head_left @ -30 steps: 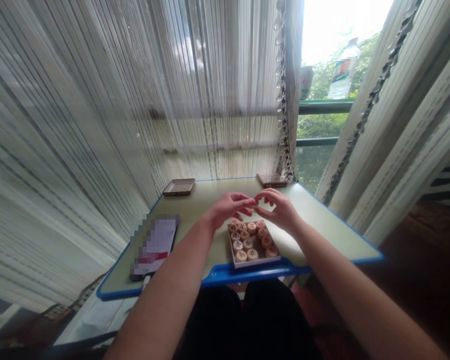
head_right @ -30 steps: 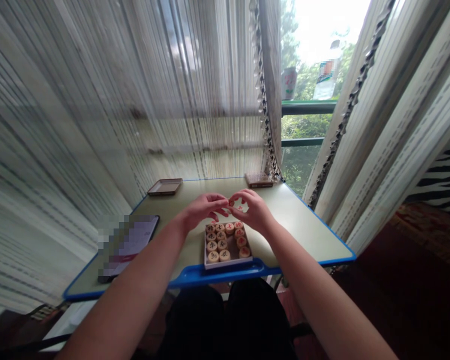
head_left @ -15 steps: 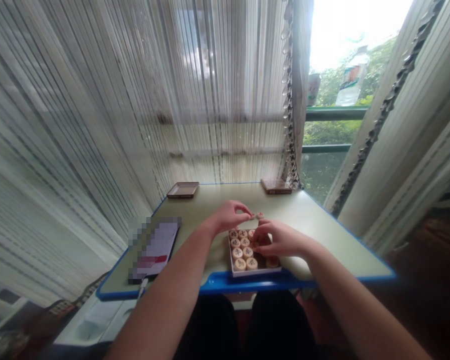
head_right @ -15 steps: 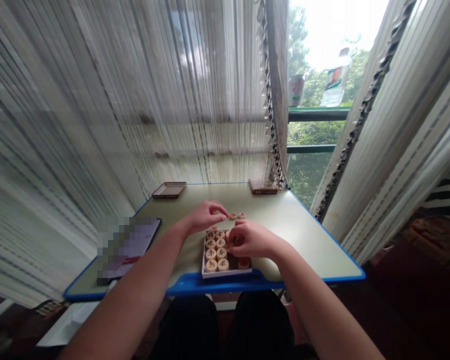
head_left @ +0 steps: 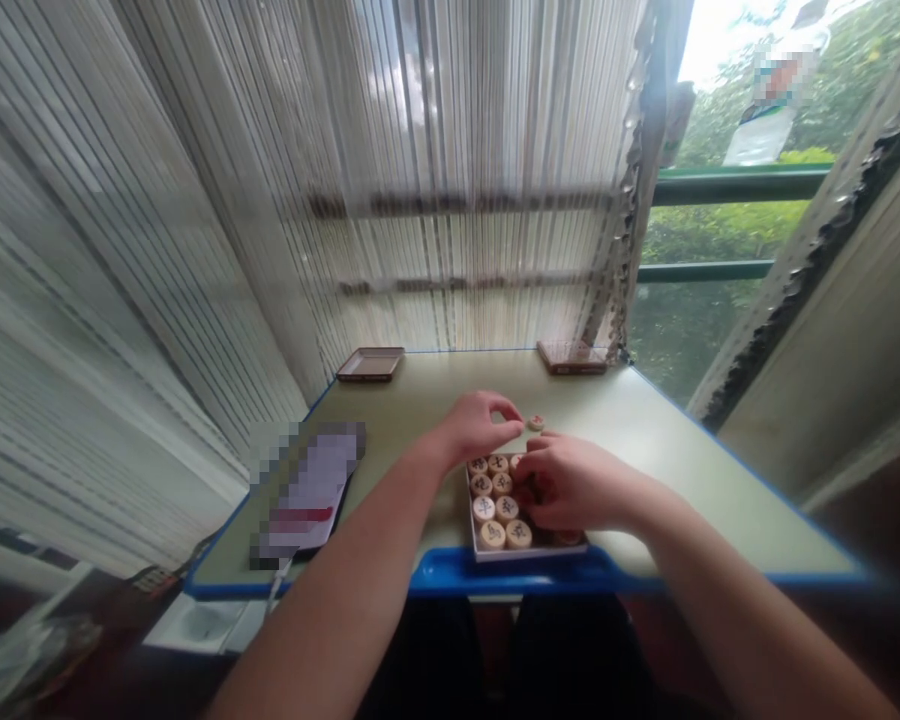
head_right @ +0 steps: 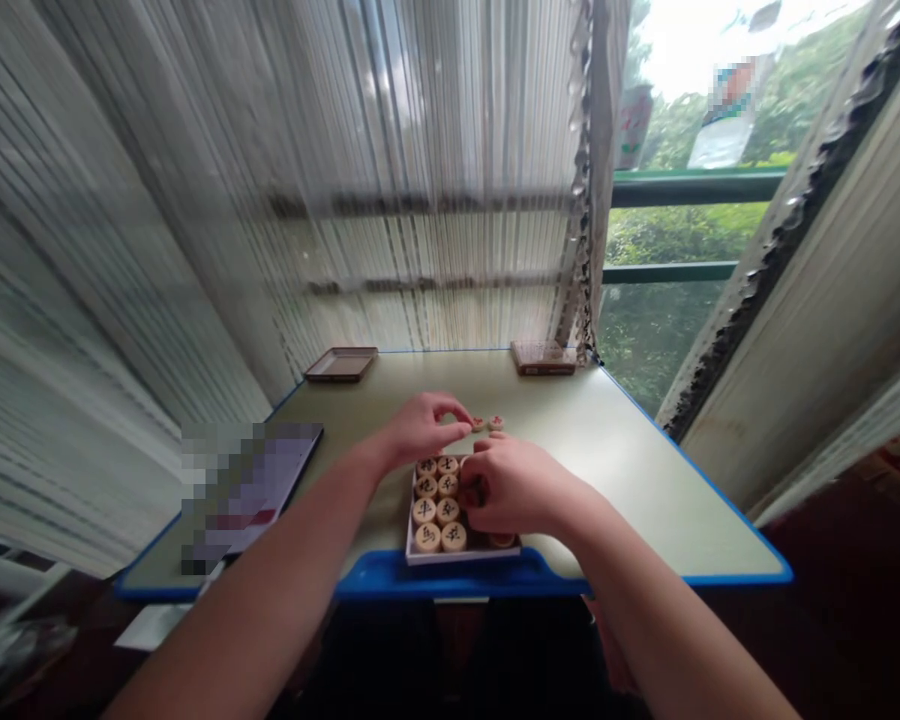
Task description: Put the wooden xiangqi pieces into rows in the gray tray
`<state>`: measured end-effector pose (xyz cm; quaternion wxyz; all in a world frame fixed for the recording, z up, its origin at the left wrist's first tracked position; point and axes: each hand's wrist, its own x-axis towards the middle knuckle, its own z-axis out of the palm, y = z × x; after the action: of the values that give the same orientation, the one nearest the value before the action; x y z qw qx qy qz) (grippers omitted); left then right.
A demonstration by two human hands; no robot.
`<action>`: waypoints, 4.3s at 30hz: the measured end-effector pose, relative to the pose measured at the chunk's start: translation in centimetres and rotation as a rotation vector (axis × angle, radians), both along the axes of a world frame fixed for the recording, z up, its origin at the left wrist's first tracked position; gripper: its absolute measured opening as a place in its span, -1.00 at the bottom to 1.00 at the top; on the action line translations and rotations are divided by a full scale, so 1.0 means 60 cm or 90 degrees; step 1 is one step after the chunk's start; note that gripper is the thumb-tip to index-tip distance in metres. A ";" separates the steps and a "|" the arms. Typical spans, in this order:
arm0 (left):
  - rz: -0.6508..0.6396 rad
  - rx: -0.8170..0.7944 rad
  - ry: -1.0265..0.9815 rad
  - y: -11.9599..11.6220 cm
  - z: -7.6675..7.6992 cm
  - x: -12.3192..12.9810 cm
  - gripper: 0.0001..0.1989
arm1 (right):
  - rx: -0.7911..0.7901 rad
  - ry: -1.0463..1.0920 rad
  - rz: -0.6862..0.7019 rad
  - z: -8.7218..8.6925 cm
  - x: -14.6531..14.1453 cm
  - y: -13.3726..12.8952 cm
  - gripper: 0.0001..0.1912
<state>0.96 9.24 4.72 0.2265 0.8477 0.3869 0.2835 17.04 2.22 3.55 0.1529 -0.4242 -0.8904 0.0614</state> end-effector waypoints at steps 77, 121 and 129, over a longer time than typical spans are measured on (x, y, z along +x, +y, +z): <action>-0.011 0.021 0.017 0.005 -0.005 -0.010 -0.72 | 0.082 0.050 0.010 -0.005 0.005 -0.004 -0.94; 0.017 0.124 -0.008 -0.070 -0.030 -0.034 -0.77 | 0.011 0.298 -0.070 -0.034 0.008 -0.024 -0.80; 0.025 0.098 -0.034 -0.070 -0.032 -0.026 -0.79 | 0.029 0.254 -0.028 -0.039 0.004 -0.007 -0.91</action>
<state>-0.57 5.04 2.78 0.1653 0.8471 0.3742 0.3391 17.26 1.82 1.19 0.3370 -0.4194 -0.8343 0.1207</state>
